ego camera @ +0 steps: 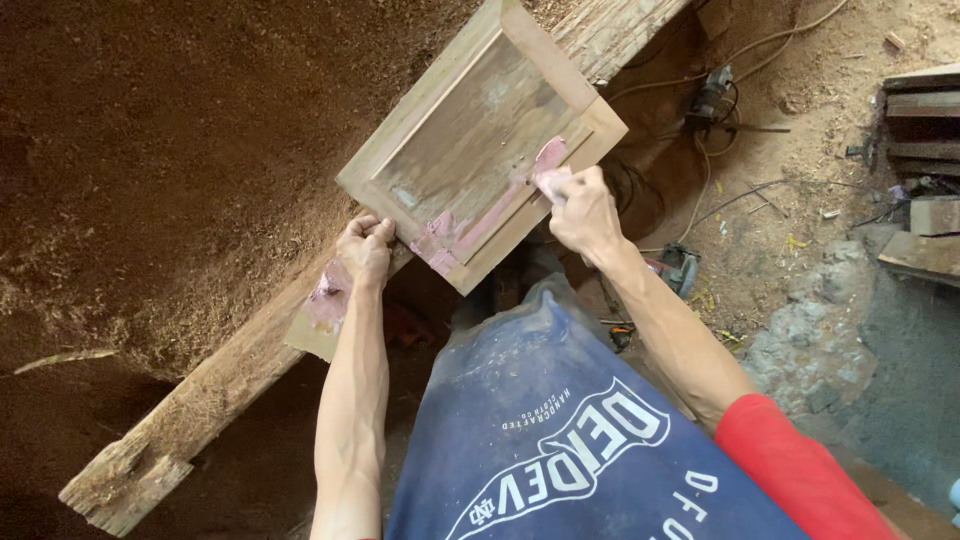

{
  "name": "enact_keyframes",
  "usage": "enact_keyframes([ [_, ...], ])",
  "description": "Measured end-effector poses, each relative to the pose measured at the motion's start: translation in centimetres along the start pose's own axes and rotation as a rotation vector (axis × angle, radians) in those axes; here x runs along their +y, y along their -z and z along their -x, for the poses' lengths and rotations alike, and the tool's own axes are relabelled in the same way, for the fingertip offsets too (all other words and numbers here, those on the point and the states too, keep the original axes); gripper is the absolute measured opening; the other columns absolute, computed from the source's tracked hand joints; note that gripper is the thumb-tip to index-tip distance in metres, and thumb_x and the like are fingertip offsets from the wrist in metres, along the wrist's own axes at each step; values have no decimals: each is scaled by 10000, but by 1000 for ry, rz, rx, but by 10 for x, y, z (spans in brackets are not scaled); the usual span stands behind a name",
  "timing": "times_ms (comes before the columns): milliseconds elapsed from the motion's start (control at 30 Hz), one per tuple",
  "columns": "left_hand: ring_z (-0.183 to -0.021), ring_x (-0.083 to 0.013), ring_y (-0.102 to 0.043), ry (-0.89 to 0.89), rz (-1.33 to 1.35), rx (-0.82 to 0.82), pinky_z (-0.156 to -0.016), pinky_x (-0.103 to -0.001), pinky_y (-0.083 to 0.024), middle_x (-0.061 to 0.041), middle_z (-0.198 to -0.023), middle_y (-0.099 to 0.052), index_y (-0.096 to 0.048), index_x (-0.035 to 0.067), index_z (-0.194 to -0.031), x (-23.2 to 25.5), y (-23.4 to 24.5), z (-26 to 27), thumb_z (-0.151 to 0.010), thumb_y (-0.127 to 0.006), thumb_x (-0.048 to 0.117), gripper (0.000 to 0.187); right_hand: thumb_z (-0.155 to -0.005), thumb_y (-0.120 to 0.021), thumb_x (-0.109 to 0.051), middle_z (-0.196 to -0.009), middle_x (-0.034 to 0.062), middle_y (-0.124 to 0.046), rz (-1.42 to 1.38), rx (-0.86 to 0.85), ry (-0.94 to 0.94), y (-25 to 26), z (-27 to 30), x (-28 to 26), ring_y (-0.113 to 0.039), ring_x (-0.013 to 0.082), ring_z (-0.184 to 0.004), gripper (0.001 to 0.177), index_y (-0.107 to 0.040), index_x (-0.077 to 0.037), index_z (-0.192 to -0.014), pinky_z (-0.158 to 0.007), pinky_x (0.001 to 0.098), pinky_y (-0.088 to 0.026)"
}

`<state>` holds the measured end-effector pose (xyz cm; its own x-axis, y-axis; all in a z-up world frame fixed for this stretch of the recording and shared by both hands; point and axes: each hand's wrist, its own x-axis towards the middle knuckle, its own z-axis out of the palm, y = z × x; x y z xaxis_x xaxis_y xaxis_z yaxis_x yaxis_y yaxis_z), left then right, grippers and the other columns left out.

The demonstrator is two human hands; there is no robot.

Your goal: The person sands a rectangular wooden frame using a pink sanding block, focusing on the edges and corners. They repeatedly dip the sanding block into a pink paste on a separate board before continuing to sand the frame. The person moves the frame around the workbench and briefly places it on the floor before resuming the task.

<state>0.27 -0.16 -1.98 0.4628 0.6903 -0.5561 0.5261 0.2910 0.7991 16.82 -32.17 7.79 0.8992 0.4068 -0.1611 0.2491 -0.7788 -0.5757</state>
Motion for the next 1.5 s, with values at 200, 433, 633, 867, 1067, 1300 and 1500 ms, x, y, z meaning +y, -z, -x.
enact_keyframes([
  [200,-680,-80,-687,47,-19,12,-619,-222,-574,-14,-781,-733,-704,28,-945,16,-1,8,-827,-813,48,163,-842,-556,31,-1159,270,-459,-354,-59,-530,28,-59,-53,-707,374,-588,162,-687,-30,-914,-598,500,-652],
  [433,-671,-86,-674,32,1,13,-609,-236,-557,-26,-792,-737,-715,13,-941,7,-1,5,-838,-818,38,147,-812,-587,34,-1009,361,-505,-196,-140,-254,-39,-2,-89,-685,417,-727,62,-635,34,-773,-770,475,-589],
  [633,-681,-70,-652,-27,-82,56,-622,-232,-545,-9,-800,-736,-744,23,-962,2,-1,5,-803,-855,64,198,-958,-554,-34,-1055,206,-708,-73,-411,-117,-9,8,-50,-720,355,-883,180,-707,-94,-1031,-925,440,-591],
  [867,-673,-77,-658,-2,2,26,-619,-236,-538,-14,-791,-745,-739,20,-969,1,-1,3,-816,-838,69,189,-889,-613,17,-1302,153,-613,163,-11,322,51,-41,15,-666,436,-1040,417,-646,-152,-1269,-830,518,-575],
  [1067,-699,-81,-667,4,-3,65,-641,-234,-549,-19,-812,-735,-733,5,-961,6,-5,7,-825,-841,39,177,-846,-671,-89,-1225,149,-600,298,-190,141,63,-53,17,-680,449,-908,319,-671,-171,-1155,-749,562,-550],
  [1300,-732,-89,-706,134,-23,97,-670,-239,-597,-20,-838,-752,-727,47,-968,24,-10,19,-835,-803,51,153,-785,-659,-99,-1185,170,-598,410,-384,171,75,-66,14,-683,445,-892,383,-689,-202,-1152,-793,541,-567],
  [1500,-749,-88,-682,26,-35,170,-676,-245,-570,-16,-852,-741,-734,19,-1026,-4,-15,12,-858,-801,53,184,-906,-660,-58,-1220,201,-579,268,-314,364,125,-109,67,-683,419,-942,333,-664,-159,-1223,-815,488,-605],
])
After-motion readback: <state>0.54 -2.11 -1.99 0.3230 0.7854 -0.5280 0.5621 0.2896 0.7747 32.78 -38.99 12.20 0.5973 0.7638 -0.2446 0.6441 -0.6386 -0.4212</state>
